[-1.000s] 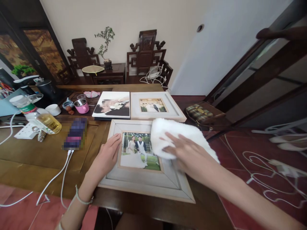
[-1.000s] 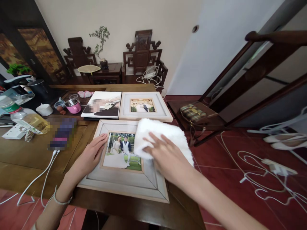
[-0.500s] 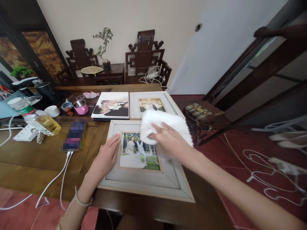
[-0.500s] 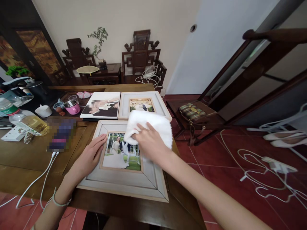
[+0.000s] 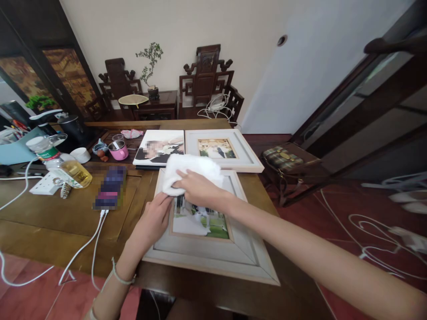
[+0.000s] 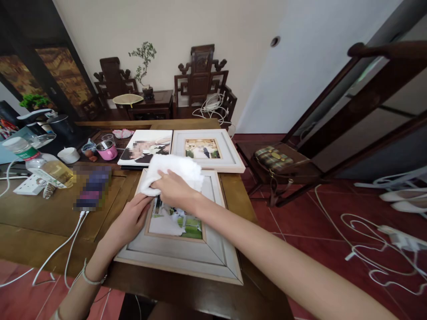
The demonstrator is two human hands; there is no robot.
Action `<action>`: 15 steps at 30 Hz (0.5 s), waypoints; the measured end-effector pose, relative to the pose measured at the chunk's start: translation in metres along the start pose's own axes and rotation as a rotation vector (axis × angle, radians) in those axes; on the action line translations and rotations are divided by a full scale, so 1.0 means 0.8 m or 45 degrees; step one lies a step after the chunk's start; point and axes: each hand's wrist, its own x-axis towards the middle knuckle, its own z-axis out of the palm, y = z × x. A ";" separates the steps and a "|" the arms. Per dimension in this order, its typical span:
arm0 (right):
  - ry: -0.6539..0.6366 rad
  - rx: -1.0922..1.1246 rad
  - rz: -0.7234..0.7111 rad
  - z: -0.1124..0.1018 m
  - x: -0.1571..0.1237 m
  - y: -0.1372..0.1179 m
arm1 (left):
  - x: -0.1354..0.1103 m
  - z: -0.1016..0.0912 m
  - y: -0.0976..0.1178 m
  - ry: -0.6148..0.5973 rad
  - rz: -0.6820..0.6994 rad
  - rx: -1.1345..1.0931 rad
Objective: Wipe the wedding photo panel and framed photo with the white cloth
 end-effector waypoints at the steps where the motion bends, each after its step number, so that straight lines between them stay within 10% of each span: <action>1: 0.000 -0.006 -0.021 0.000 0.008 -0.004 | 0.001 -0.001 0.001 0.005 0.003 0.000; 6: -0.022 -0.038 0.050 -0.006 -0.013 0.011 | 0.001 0.001 -0.001 0.008 0.007 -0.027; 15: 0.013 -0.114 0.204 -0.002 -0.165 0.055 | -0.003 0.009 -0.006 0.029 -0.032 -0.039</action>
